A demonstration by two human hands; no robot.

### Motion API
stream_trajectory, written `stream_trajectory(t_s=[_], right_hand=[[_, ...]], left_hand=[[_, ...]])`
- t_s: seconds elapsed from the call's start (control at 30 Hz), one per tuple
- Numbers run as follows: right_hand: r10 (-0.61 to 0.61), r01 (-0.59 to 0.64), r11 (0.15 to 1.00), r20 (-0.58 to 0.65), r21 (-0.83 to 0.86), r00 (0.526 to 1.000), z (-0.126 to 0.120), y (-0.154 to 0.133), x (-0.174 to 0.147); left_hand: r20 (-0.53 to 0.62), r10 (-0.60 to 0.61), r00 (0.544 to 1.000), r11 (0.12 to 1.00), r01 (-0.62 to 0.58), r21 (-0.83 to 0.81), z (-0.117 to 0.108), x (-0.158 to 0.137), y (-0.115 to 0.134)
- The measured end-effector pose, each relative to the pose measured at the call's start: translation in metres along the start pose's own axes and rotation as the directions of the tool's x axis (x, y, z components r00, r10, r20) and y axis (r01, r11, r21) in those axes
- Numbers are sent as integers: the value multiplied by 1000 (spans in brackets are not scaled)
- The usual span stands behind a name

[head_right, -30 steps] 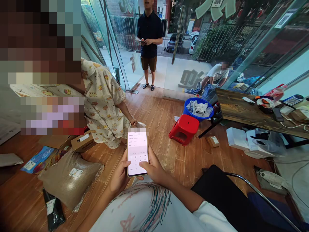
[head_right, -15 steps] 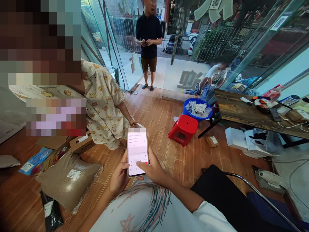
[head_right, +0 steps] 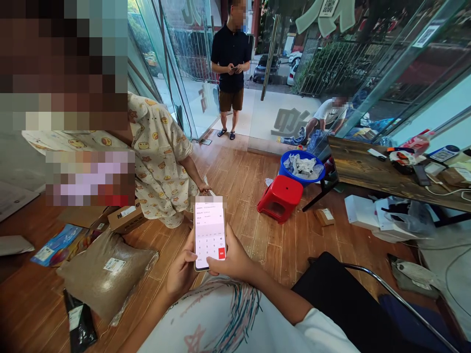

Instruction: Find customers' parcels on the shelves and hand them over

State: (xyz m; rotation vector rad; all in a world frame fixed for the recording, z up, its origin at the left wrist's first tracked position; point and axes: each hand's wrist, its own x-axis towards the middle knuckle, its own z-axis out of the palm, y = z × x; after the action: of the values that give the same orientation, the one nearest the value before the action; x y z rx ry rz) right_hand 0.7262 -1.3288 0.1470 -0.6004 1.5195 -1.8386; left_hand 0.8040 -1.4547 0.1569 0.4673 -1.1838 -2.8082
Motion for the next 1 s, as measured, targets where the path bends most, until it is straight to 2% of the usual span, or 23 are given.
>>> stream_trajectory(t_s=[0.07, 0.27, 0.53, 0.83, 1.0], right_hand=[[-2, 2, 1000, 10, -9, 1000, -2, 1, -2], [-54, 46, 994, 71, 103, 996, -5, 0, -9], [-72, 51, 983, 113, 177, 991, -7, -4, -16], [-60, 43, 990, 132, 134, 989, -13, -3, -24], [-67, 59, 995, 105, 76, 992, -15, -6, -28]], left_hand=[[7, 1, 1000, 1000, -1, -1, 0, -1, -1], [35, -87, 996, 996, 86, 39, -3, -7, -3], [84, -71, 994, 997, 68, 32, 2, -12, -4], [73, -74, 995, 996, 70, 61, 8, -14, -6], [79, -82, 993, 995, 77, 56, 7, -15, -6]])
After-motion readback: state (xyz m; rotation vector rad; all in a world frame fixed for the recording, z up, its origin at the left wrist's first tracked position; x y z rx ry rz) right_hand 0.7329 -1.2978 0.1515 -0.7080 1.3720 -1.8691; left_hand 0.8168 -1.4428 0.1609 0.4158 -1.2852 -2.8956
